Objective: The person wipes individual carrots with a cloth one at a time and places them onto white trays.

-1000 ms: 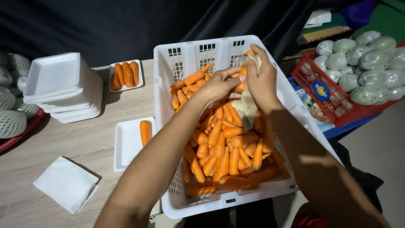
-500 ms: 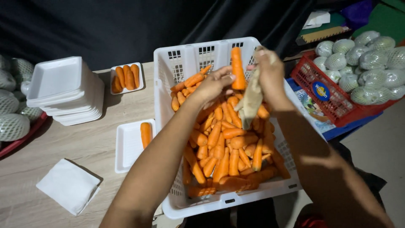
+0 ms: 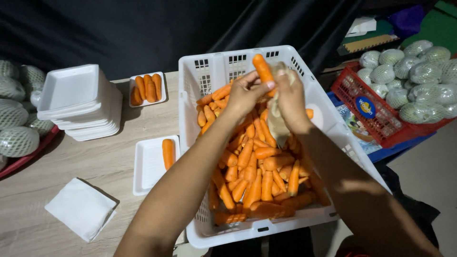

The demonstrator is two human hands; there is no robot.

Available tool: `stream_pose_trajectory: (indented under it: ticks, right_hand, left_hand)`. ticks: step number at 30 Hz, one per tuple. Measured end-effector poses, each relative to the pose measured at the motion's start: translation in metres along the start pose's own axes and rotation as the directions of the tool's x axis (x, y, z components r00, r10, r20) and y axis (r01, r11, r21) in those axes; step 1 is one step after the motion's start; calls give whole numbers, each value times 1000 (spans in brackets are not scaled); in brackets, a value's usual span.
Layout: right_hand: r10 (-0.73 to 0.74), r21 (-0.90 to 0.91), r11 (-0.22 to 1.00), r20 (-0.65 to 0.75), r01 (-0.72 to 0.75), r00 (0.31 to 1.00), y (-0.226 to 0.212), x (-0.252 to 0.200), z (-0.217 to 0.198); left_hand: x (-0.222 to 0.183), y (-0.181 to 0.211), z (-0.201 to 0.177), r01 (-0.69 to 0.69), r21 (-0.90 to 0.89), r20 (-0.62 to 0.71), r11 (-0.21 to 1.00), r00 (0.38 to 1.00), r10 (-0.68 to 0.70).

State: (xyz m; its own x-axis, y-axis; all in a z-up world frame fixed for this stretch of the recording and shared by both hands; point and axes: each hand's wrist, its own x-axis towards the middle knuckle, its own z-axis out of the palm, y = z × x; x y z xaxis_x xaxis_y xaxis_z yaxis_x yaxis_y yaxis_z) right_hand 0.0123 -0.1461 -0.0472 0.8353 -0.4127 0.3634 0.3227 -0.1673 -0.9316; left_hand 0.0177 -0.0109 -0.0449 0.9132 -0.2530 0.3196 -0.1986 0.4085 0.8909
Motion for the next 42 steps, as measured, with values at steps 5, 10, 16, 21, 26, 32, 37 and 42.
stream_pose_trajectory:
  ticks: [5,10,16,21,26,32,37,42]
  right_hand:
    - [294,126,949,-6,-291,956,-20,0,-13]
    - [385,291,824,340,-485,858,-30,-3,-28]
    - [466,418,629,472,-655,748,-65,-19,-12]
    - [452,442,636,452,-633,769,-14,-9,-7]
    - [319,320,738,611,-594,725,-1,-3,-15]
    - [239,331,761,656,-558,716,-2,4,-27]
    - [279,283,807,590,-518,758,-5,3,-30]
    - [332,205,852,500,-482,800,-13,1,-30]
  left_hand:
    - [-6,5,13,-128,76,150,989,982,116]
    - [-14,11,20,-45,-103,205,994,976,66]
    - [-2,0,10,-24,-228,160,973,985,62]
    - [13,-8,0,-54,-69,-45,996,998,51]
    - [44,-44,-37,-149,296,-214,943,952,217]
    - [55,-40,-40,-141,283,-264,949,939,218]
    - [36,41,-35,-198,-120,-340,973,929,147]
    - [-16,135,-68,-103,-426,-340,899,939,-54]
